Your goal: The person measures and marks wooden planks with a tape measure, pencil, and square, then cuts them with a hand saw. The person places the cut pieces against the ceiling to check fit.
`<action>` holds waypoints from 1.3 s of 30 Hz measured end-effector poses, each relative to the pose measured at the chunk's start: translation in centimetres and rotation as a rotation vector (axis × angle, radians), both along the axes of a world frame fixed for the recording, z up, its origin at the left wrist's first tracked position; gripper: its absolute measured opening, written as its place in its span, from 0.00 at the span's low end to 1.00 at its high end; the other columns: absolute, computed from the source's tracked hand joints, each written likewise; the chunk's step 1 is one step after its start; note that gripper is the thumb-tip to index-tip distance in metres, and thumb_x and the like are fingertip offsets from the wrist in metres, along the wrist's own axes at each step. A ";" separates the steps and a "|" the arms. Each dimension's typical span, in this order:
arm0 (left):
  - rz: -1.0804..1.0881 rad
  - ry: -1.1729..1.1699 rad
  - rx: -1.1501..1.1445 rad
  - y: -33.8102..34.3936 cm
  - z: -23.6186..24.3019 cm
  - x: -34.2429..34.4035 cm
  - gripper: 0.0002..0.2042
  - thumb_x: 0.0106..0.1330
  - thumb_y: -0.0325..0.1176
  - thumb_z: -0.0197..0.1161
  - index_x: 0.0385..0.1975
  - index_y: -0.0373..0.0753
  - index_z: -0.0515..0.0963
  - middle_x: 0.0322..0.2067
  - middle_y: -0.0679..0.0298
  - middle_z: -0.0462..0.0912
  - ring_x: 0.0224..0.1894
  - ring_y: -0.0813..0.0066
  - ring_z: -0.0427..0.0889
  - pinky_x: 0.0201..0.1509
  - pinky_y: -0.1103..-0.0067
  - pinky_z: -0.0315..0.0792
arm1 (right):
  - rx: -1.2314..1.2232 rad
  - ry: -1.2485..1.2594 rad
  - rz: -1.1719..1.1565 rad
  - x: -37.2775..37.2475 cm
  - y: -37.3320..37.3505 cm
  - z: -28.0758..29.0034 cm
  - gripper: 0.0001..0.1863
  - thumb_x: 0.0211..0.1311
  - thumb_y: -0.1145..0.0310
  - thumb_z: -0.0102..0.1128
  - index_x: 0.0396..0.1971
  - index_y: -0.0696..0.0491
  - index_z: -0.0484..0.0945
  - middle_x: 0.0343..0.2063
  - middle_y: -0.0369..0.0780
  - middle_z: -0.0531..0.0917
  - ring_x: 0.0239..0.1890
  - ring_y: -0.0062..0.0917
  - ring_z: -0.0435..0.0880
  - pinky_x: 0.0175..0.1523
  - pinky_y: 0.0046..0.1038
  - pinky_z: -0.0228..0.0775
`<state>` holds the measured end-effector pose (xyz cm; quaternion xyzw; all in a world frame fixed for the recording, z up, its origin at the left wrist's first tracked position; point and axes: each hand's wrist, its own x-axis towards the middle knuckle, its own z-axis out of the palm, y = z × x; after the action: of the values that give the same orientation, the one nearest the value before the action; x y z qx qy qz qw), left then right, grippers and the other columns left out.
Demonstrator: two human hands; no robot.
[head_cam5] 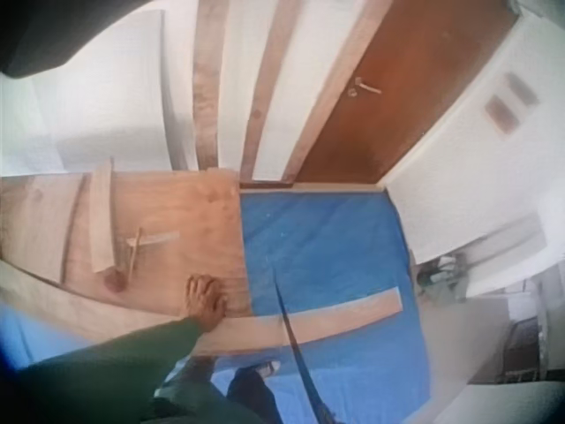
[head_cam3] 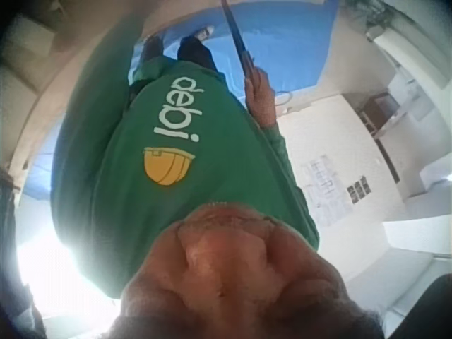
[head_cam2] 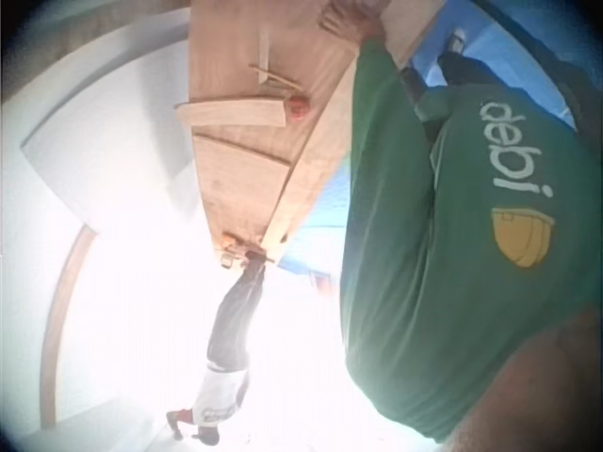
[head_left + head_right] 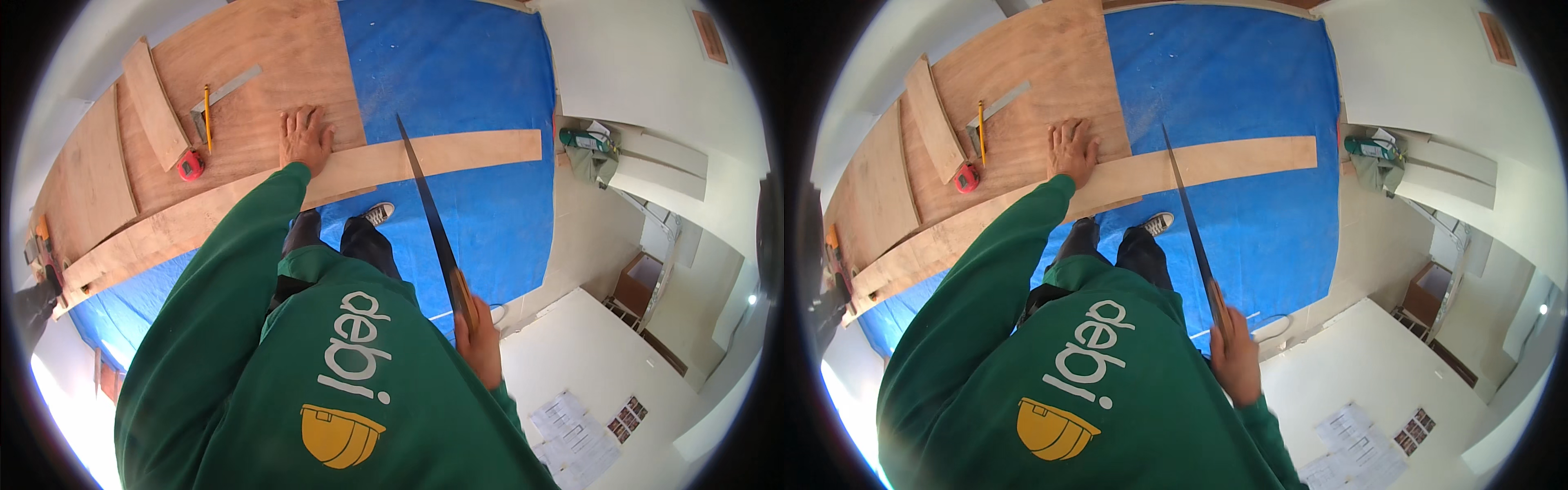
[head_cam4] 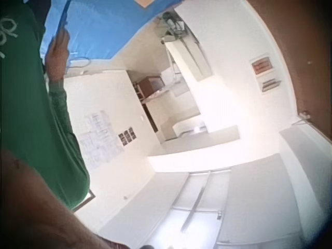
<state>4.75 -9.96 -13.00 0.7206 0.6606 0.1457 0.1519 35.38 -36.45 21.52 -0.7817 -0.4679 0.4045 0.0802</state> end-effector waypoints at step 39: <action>-0.001 -0.058 0.042 0.1 0.3 -0.1 0.25 0.80 0.45 0.62 0.72 0.45 0.76 0.70 0.55 0.74 0.77 0.49 0.67 0.89 0.49 0.47 | -0.004 -0.004 -0.002 0.0 2.2 -3.5 0.24 0.83 0.62 0.60 0.70 0.56 0.71 0.53 0.59 0.86 0.52 0.63 0.88 0.50 0.54 0.82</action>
<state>4.67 -9.83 -12.72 0.7196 0.6523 0.1803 0.1557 35.39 -34.29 18.03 -0.7830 -0.4665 0.4040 0.0779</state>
